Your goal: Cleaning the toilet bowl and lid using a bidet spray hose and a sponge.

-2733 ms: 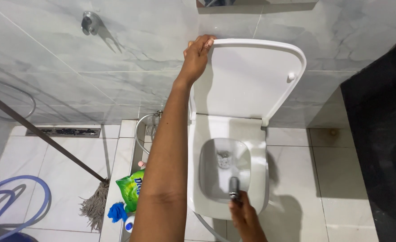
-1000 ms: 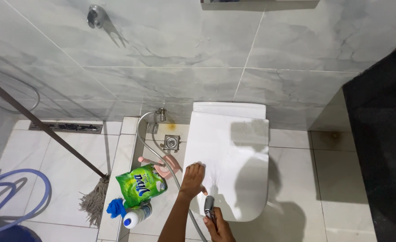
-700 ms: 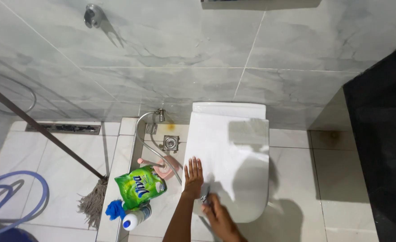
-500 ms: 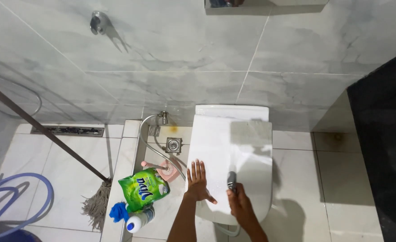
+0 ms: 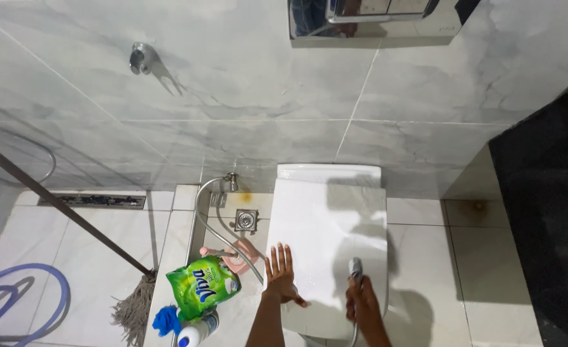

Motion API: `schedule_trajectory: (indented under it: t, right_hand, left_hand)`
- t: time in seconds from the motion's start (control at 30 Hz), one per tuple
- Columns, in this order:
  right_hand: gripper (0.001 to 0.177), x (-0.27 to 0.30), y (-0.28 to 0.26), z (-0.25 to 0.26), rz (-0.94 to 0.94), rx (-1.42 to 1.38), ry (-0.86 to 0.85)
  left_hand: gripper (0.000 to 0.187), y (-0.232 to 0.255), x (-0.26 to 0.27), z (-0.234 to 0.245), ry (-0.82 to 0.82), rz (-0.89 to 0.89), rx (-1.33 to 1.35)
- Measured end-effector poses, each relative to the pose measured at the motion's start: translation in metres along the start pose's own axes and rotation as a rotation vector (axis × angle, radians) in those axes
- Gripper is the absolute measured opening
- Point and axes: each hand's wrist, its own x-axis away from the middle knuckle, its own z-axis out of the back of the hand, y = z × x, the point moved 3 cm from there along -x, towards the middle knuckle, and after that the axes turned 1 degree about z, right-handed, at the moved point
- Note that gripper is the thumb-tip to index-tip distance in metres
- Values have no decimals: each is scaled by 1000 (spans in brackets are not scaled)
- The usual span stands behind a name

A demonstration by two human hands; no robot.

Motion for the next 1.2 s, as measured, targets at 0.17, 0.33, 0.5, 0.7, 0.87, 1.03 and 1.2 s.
schedule_trajectory:
  t: [0.17, 0.33, 0.5, 0.7, 0.87, 1.03, 1.2]
  right_hand:
    - [33, -23, -54, -22, 18, 38, -14]
    - [29, -21, -44, -68, 68, 236, -213]
    - [33, 26, -65, -91, 142, 323, -289]
    - [32, 31, -74, -64, 88, 109, -130]
    - [40, 68, -108, -69, 220, 89, -137]
    - [87, 77, -107, -97, 718, 247, -588]
    - [79, 95, -139, -66, 551, 305, -311]
  left_hand:
    - [186, 0, 1, 4, -27, 19, -16]
    - [185, 2, 2, 8, -47, 12, -34]
    - [184, 4, 1, 9, -62, 16, -42]
    - [184, 3, 3, 13, -79, 18, -21]
    - [184, 0, -2, 7, -97, 9, -18]
    - [183, -23, -37, -46, 348, -161, -120]
    - [181, 7, 1, 14, -123, 25, -41]
